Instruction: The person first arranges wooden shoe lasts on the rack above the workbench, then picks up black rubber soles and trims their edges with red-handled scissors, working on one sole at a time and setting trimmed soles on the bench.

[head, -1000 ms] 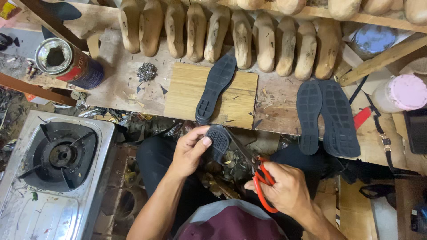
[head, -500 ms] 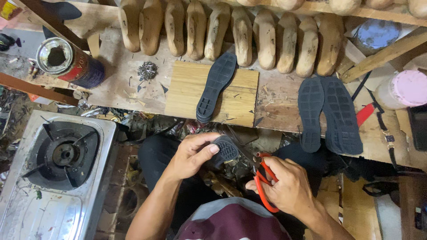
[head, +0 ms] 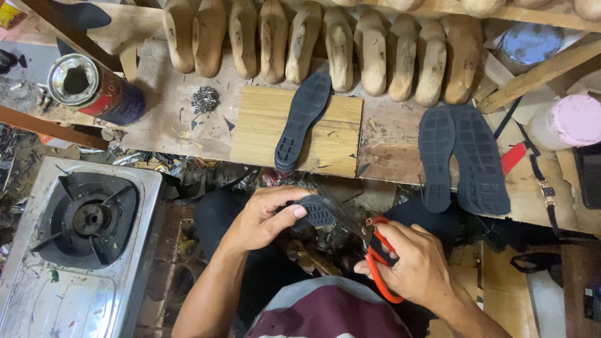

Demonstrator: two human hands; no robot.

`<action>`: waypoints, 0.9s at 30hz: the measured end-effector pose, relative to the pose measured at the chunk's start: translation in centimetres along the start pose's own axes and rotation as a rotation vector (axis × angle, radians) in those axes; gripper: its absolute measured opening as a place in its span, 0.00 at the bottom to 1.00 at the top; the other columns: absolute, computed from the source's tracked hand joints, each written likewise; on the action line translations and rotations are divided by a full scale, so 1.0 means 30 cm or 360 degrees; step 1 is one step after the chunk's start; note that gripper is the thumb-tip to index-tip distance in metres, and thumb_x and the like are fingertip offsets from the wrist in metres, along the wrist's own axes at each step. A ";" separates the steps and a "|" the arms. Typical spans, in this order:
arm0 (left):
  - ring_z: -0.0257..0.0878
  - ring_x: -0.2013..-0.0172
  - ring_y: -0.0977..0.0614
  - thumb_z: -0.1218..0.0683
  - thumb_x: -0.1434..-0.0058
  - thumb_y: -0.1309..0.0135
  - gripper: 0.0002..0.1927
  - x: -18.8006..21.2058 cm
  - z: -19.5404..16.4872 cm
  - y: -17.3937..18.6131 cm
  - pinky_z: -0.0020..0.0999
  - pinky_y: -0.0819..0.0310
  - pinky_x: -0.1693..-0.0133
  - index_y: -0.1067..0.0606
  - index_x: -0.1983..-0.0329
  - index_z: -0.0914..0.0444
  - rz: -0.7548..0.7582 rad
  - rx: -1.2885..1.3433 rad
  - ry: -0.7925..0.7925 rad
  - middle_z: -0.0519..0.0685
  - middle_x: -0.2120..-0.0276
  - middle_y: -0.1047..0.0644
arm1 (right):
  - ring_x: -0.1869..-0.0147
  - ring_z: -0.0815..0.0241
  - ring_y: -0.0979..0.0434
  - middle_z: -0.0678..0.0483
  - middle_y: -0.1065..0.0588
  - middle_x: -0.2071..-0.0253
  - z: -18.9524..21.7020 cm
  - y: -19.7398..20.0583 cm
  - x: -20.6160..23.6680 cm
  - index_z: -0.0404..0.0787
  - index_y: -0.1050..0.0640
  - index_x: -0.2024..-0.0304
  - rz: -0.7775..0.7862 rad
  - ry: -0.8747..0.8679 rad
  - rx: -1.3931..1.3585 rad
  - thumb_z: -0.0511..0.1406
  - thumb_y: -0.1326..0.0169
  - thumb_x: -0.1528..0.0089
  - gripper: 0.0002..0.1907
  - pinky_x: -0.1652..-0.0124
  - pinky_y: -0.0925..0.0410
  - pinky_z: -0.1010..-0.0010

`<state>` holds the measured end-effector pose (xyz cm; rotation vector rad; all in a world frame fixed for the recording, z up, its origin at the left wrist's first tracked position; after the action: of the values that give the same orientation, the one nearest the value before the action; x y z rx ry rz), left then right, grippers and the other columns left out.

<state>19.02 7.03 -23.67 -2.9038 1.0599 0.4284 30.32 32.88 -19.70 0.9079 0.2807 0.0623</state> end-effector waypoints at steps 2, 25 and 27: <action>0.40 0.56 0.15 0.56 0.31 0.46 0.14 0.000 0.013 -0.019 0.34 0.21 0.52 0.22 0.46 0.69 -0.0024 0.0068 0.0014 0.53 0.55 0.17 | 0.77 0.55 0.27 0.54 0.26 0.75 0.002 -0.002 -0.008 0.36 0.23 0.58 0.0031 -0.0030 0.0014 0.49 0.26 0.61 0.36 0.71 0.36 0.64; 0.43 0.63 0.15 0.54 0.33 0.44 0.15 0.000 0.005 0.036 0.36 0.22 0.60 0.21 0.47 0.67 0.0294 -0.0356 0.0056 0.54 0.62 0.18 | 0.79 0.48 0.23 0.51 0.25 0.82 -0.046 0.056 0.018 0.39 0.20 0.68 0.0234 0.0044 0.0061 0.50 0.27 0.59 0.27 0.77 0.32 0.60; 0.44 0.54 0.15 0.55 0.30 0.45 0.16 0.011 0.045 0.033 0.38 0.22 0.52 0.23 0.42 0.67 0.0223 -0.0220 -0.0018 0.55 0.54 0.18 | 0.78 0.48 0.22 0.50 0.24 0.81 -0.064 0.050 0.024 0.40 0.21 0.71 0.0209 0.0006 0.0026 0.48 0.26 0.58 0.24 0.77 0.32 0.61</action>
<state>18.29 6.21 -24.97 -2.9510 1.2872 0.5428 30.61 35.39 -19.79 0.9417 0.2251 0.1836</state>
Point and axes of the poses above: each hand's wrist, its own x-axis away from the middle knuckle, its own y-axis out of the back of the hand, z = x × y, the point moved 2 cm from there along -x, towards the middle knuckle
